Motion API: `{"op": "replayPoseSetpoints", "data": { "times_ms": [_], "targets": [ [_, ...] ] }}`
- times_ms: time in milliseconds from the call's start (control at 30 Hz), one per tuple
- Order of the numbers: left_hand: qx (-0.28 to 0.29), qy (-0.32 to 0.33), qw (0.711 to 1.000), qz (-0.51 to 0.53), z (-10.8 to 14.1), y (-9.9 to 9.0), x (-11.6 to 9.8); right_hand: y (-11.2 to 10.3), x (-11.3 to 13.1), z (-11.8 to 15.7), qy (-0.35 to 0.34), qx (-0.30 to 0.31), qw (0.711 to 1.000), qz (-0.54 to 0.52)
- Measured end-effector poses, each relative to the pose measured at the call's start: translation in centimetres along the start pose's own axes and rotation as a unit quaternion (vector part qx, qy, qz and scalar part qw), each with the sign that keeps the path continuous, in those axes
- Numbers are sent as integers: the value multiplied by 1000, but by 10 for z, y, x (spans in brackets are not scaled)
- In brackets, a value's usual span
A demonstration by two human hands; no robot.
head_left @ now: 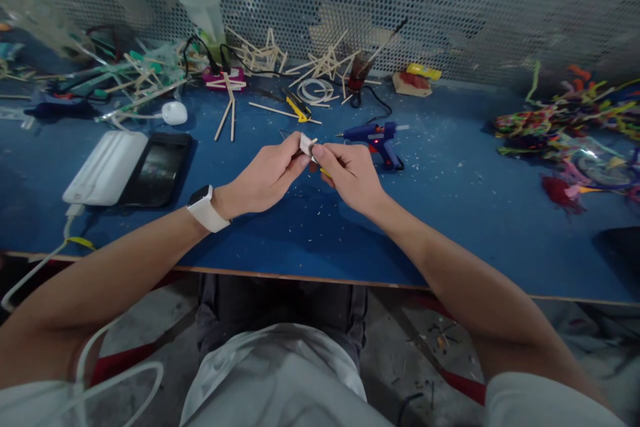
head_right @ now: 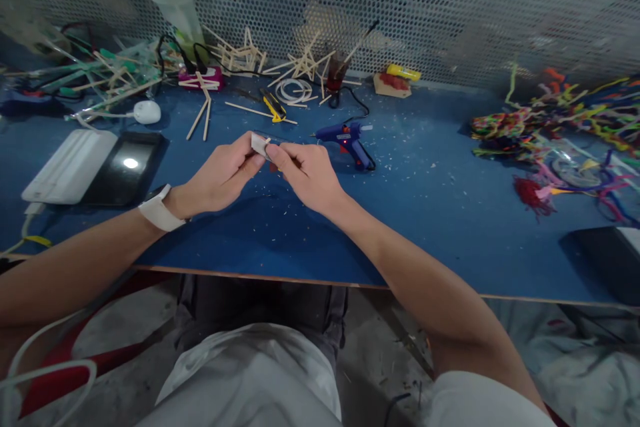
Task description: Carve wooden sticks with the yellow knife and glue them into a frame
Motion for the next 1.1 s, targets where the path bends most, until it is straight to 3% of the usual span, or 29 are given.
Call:
{"op": "replayPoseSetpoints", "data": {
  "times_ms": [1100],
  "targets": [
    [-99,2,995,1,2,-9,-14,-3,8,9,-1,-76,996,42]
  ]
}}
Point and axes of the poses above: each hand's wrist, its own z-axis away from the middle knuckle, its own y-axis out of the palm, x = y × z, the point moved 10 cm from there along -z, towards the middle knuckle, and after that the axes turned 11 degrees about z, right-handed, at the moved point
